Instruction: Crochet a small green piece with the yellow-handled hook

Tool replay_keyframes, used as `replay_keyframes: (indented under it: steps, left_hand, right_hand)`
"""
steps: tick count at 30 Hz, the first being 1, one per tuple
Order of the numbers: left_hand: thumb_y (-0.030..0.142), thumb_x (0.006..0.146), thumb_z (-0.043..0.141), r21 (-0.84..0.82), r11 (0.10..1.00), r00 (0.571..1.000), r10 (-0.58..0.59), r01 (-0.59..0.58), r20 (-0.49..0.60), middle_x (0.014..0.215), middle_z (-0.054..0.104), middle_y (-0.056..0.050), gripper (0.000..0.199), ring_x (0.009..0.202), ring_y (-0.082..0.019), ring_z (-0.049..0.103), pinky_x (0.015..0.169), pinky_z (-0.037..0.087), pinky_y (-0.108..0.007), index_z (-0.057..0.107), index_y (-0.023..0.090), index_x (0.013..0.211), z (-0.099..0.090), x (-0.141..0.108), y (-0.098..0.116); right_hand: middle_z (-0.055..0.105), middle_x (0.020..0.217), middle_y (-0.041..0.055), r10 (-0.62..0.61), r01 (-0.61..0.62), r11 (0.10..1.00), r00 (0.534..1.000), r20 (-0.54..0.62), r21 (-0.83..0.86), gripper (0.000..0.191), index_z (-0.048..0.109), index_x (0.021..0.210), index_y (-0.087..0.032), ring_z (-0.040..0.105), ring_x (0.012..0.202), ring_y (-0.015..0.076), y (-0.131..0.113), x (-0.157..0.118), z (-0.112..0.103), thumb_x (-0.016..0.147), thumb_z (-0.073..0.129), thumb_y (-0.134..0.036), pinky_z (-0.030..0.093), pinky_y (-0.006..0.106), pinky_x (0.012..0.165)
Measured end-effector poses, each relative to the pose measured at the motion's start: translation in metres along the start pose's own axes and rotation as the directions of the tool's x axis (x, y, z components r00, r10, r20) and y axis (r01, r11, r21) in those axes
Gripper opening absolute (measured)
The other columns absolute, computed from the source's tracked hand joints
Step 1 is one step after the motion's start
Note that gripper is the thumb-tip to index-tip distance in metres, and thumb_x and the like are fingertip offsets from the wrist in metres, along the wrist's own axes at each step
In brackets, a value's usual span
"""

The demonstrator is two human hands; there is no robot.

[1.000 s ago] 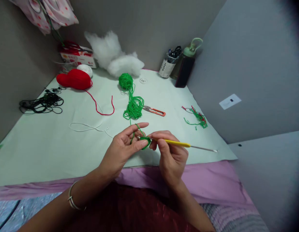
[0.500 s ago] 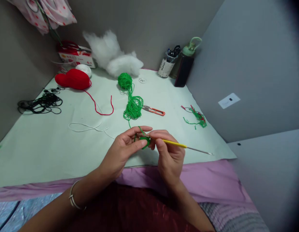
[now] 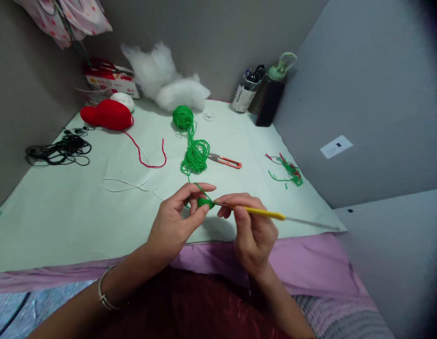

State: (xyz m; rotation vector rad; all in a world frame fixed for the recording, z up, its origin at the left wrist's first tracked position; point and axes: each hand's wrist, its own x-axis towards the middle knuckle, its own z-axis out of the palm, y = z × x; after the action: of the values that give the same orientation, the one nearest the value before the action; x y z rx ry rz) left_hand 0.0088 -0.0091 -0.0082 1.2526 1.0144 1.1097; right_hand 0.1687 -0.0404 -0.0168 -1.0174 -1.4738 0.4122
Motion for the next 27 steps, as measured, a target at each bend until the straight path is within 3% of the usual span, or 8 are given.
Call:
replay_keyframes:
  steps: [3, 6, 10, 14, 19, 21, 24, 27]
  left_hand:
    - [0.014, 0.083, 0.082, -0.07, 0.997, 0.999, -0.015, 0.013, -0.033, 0.084, 0.063, 0.002, 0.04, 0.073, -0.013, 0.051, 0.079, 0.045, -0.027, 0.079, 0.025, 0.121, 0.003, -0.001, 0.0]
    - [0.024, 0.084, 0.086, -0.376, 0.892, 0.966, -0.204, 0.25, 0.156, 0.084, 0.065, 0.001, 0.054, 0.069, -0.011, 0.052, 0.067, 0.045, -0.022, 0.073, 0.021, 0.136, 0.001, 0.002, 0.002]
    - [0.025, 0.085, 0.088, -0.523, 0.736, 0.901, -0.317, 0.43, 0.296, 0.077, 0.057, 0.004, 0.047, 0.053, -0.003, 0.031, 0.046, 0.024, -0.015, 0.077, 0.017, 0.131, -0.006, 0.01, 0.005]
    - [0.023, 0.084, 0.089, -0.501, 0.803, 0.944, -0.231, 0.322, 0.236, 0.091, 0.068, -0.002, 0.037, 0.073, -0.008, 0.055, 0.067, 0.046, -0.016, 0.082, 0.021, 0.12, -0.005, 0.01, 0.003]
    - [0.027, 0.083, 0.091, -0.431, 0.878, 0.975, -0.152, 0.209, 0.162, 0.09, 0.069, 0.0, 0.039, 0.088, -0.013, 0.062, 0.085, 0.05, -0.023, 0.082, 0.027, 0.122, 0.004, 0.003, -0.003]
    - [0.028, 0.082, 0.092, -0.463, 0.857, 0.974, -0.177, 0.225, 0.145, 0.089, 0.069, 0.001, 0.042, 0.083, -0.011, 0.061, 0.08, 0.05, -0.021, 0.082, 0.027, 0.123, 0.005, 0.003, -0.003]
    - [0.029, 0.081, 0.092, -0.536, 0.754, 0.924, -0.276, 0.38, 0.266, 0.082, 0.064, 0.002, 0.04, 0.06, -0.004, 0.045, 0.059, 0.043, -0.016, 0.083, 0.021, 0.119, 0.002, 0.007, -0.001]
    - [0.025, 0.081, 0.089, -0.562, 0.676, 0.878, -0.327, 0.476, 0.35, 0.074, 0.057, 0.005, 0.033, 0.051, -0.001, 0.029, 0.059, 0.044, -0.016, 0.085, 0.017, 0.113, -0.002, 0.011, 0.002]
  right_hand:
    - [0.079, 0.101, 0.0062, -0.272, 0.286, 0.906, 0.958, 0.09, -0.311, 0.026, 0.072, 0.123, -0.023, 0.076, 0.088, 0.019, 0.005, -0.008, 0.002, 0.103, 0.058, -0.013, 0.065, 0.032, 0.075]
    - [0.077, 0.11, 0.007, -0.356, 0.333, 0.814, 0.934, 0.046, -0.476, 0.034, 0.073, 0.128, -0.03, 0.076, 0.096, 0.0214, 0.01, -0.014, 0.004, 0.101, 0.064, -0.012, 0.066, 0.034, 0.075]
    - [0.076, 0.101, 0.0056, -0.142, 0.131, 0.98, 0.988, -0.065, -0.149, 0.027, 0.076, 0.12, -0.028, 0.073, 0.086, 0.0196, 0.007, -0.01, 0.002, 0.105, 0.057, -0.017, 0.063, 0.035, 0.071]
    - [0.074, 0.092, 0.0019, 0.12, -0.089, 0.964, 0.987, -0.108, 0.252, 0.023, 0.079, 0.106, -0.027, 0.066, 0.072, 0.0143, 0.002, 0.001, 0.003, 0.107, 0.057, -0.021, 0.055, 0.029, 0.062]
    - [0.079, 0.1, 0.0029, 0.019, -0.018, 0.999, 1.0, -0.022, 0.046, 0.026, 0.078, 0.117, -0.03, 0.073, 0.088, 0.0172, 0.004, -0.003, 0.008, 0.104, 0.062, -0.014, 0.062, 0.032, 0.074]
    - [0.079, 0.108, 0.0052, -0.125, 0.123, 0.979, 0.992, -0.002, -0.163, 0.034, 0.077, 0.126, -0.031, 0.075, 0.095, 0.0189, 0.006, -0.01, 0.008, 0.1, 0.066, -0.011, 0.063, 0.032, 0.078]
    - [0.079, 0.116, 0.0075, -0.26, 0.259, 0.921, 0.965, 0.037, -0.292, 0.04, 0.076, 0.131, -0.031, 0.076, 0.099, 0.0207, 0.008, -0.013, 0.006, 0.098, 0.069, -0.01, 0.063, 0.034, 0.08]
    - [0.078, 0.099, 0.0034, -0.051, 0.047, 0.998, 0.994, -0.098, -0.046, 0.027, 0.079, 0.118, -0.031, 0.073, 0.082, 0.0164, 0.008, -0.007, 0.002, 0.103, 0.063, -0.015, 0.06, 0.031, 0.071]
